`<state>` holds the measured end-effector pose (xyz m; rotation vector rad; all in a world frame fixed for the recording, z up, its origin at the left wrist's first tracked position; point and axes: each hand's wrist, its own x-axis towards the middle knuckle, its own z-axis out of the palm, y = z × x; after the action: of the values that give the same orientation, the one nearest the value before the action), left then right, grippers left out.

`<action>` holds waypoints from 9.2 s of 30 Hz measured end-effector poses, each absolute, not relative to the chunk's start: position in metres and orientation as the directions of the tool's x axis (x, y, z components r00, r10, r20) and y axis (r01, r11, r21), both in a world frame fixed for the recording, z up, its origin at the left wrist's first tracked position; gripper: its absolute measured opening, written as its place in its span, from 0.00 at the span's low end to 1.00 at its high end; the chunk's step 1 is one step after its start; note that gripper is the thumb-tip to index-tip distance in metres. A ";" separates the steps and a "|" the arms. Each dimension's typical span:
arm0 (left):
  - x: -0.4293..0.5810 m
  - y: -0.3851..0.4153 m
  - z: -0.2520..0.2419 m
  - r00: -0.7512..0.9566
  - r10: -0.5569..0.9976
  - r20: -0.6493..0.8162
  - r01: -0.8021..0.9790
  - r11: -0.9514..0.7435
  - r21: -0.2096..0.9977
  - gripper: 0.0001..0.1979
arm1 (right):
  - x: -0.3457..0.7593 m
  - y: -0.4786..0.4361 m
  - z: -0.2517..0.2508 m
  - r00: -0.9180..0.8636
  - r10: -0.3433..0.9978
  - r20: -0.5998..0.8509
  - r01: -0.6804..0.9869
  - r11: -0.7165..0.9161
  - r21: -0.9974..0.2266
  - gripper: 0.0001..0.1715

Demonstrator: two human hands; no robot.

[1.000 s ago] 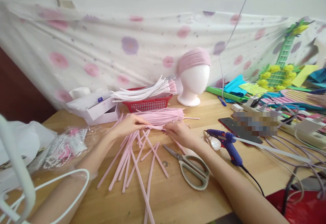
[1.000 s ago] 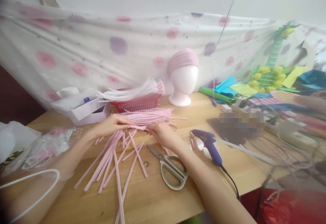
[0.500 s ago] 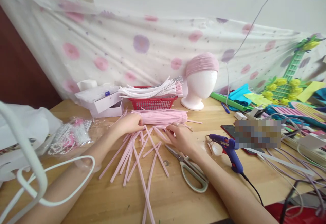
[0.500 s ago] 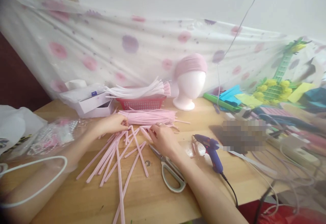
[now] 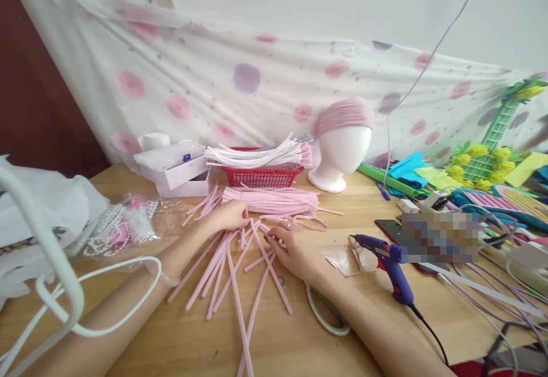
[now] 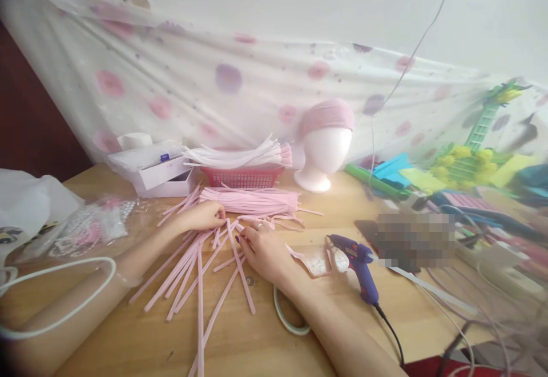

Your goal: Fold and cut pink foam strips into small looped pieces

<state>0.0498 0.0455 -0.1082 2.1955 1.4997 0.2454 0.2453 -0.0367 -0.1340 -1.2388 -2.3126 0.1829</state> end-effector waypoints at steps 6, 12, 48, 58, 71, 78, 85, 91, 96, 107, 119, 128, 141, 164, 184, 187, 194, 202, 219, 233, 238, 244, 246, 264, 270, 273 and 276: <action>0.053 0.029 -0.079 0.462 0.860 -0.216 0.697 -0.202 0.689 0.02 | 0.244 -0.038 -0.131 -0.293 0.873 0.391 0.639 0.483 -0.599 0.12; 0.065 0.011 -0.059 0.559 0.787 -0.260 0.503 -0.073 0.861 0.03 | 0.241 -0.036 -0.133 -0.302 0.913 0.276 0.234 0.352 -0.906 0.22; 0.056 0.022 -0.060 0.344 0.935 0.085 0.015 -0.096 0.995 0.07 | 0.238 -0.046 -0.122 -0.401 0.916 0.032 -0.182 -0.046 -0.982 0.20; 0.048 0.029 -0.067 0.592 0.802 0.079 -0.209 0.059 0.976 0.16 | 0.245 -0.047 -0.119 -0.534 0.845 0.012 -0.294 -0.172 -0.940 0.08; 0.061 0.027 -0.080 0.555 0.815 0.168 -0.406 0.089 0.910 0.16 | 0.247 -0.046 -0.123 -0.655 0.751 0.088 -0.347 -0.195 -0.918 0.16; 0.062 0.025 -0.074 0.457 0.875 0.162 -0.413 0.047 0.910 0.18 | 0.245 -0.050 -0.115 -0.591 0.804 0.068 -0.354 -0.183 -0.917 0.18; 0.062 0.022 -0.070 0.419 0.891 0.173 -0.395 0.008 0.919 0.19 | 0.243 -0.051 -0.115 -0.556 0.827 0.082 -0.369 -0.157 -0.916 0.16; 0.053 0.027 -0.066 0.412 0.871 0.268 -0.134 -0.233 0.963 0.19 | 0.243 -0.049 -0.115 -0.536 0.843 0.046 -0.323 -0.155 -0.934 0.14; 0.044 0.005 -0.046 0.600 0.569 0.562 0.464 -0.820 0.335 0.14 | 0.244 -0.048 -0.117 -0.546 0.837 0.025 -0.296 -0.165 -0.941 0.13; 0.050 -0.027 -0.060 0.838 0.353 0.417 0.473 -0.850 -0.231 0.15 | 0.253 -0.044 -0.113 -0.683 0.730 -0.029 -0.217 -0.241 -0.946 0.09; 0.036 -0.063 -0.081 0.827 0.401 0.395 0.537 -0.773 -0.339 0.13 | 0.247 -0.052 -0.104 -0.759 0.634 -0.147 0.012 -0.212 -0.977 0.10; 0.030 -0.073 -0.090 0.799 0.421 0.429 0.570 -0.757 -0.319 0.12 | 0.243 -0.056 -0.110 -0.769 0.615 -0.178 0.101 -0.158 -0.982 0.09; 0.028 -0.069 -0.119 0.814 0.383 0.437 0.523 -0.810 -0.266 0.12 | 0.235 -0.052 -0.120 -0.762 0.472 -0.445 0.070 -0.622 -0.780 0.05; 0.033 -0.065 -0.140 0.774 0.232 0.589 0.523 -0.758 -0.388 0.11 | 0.233 -0.046 -0.127 -0.795 0.409 -0.448 0.082 -0.660 -0.747 0.08; 0.031 -0.073 -0.109 0.615 0.789 0.000 0.630 -0.491 0.602 0.12 | 0.229 -0.071 -0.126 -0.746 0.610 0.267 0.386 0.722 -0.573 0.10; 0.028 -0.069 -0.110 0.579 0.769 -0.272 0.623 -0.201 0.756 0.10 | 0.223 -0.080 -0.131 -0.807 0.540 0.239 0.525 0.842 -0.127 0.08; 0.027 -0.072 -0.108 0.534 0.774 -0.341 0.647 -0.114 0.754 0.11 | 0.218 -0.080 -0.132 -0.794 0.561 0.236 0.530 0.828 -0.185 0.10; 0.024 -0.066 -0.111 0.820 0.318 0.476 0.483 -0.831 -0.277 0.12 | 0.228 -0.062 -0.125 -0.640 0.764 -0.085 0.154 0.020 -0.988 0.10; 0.029 -0.068 -0.102 0.618 0.753 -0.228 0.508 -0.161 0.846 0.11 | 0.224 -0.080 -0.126 -0.767 0.590 0.250 0.531 0.804 -0.269 0.09; 0.032 -0.076 -0.110 0.815 0.433 0.386 0.534 -0.818 -0.211 0.12 | 0.226 -0.066 -0.124 -0.612 0.768 -0.187 0.154 -0.116 -0.981 0.11; 0.029 -0.075 -0.109 0.851 0.273 0.449 0.477 -0.760 -0.442 0.13 | 0.228 -0.057 -0.130 -0.733 0.553 -0.397 0.019 -0.567 -0.823 0.13; 0.029 -0.078 -0.118 0.800 0.195 0.568 0.520 -0.698 -0.492 0.09 | 0.234 -0.049 -0.135 -0.888 0.300 -0.349 -0.020 -0.782 -0.623 0.16; 0.032 -0.080 -0.121 0.776 0.248 0.580 0.531 -0.753 -0.389 0.09 | 0.233 -0.052 -0.134 -0.876 0.330 -0.352 -0.021 -0.756 -0.655 0.14; 0.033 -0.067 -0.108 0.635 0.678 -0.371 0.359 0.167 0.918 0.10 | 0.224 -0.082 -0.124 -0.841 0.466 0.275 0.477 0.878 -0.031 0.15; 0.026 -0.068 -0.097 0.648 0.761 -0.010 0.575 -0.480 0.662 0.10 | 0.228 -0.073 -0.128 -0.700 0.678 0.226 0.445 0.661 -0.604 0.11; 0.025 -0.071 -0.098 0.717 0.666 0.203 0.551 -0.721 0.421 0.12 | 0.230 -0.069 -0.128 -0.651 0.754 0.090 0.345 0.399 -0.850 0.13; 0.027 -0.073 -0.101 0.767 0.593 0.244 0.519 -0.797 0.308 0.14 | 0.229 -0.068 -0.127 -0.636 0.772 0.015 0.291 0.258 -0.921 0.13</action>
<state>0.0266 -0.0727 -0.1006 2.7403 0.8751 0.4889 0.2294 -0.0684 -0.1267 -0.9620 -2.0657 1.3601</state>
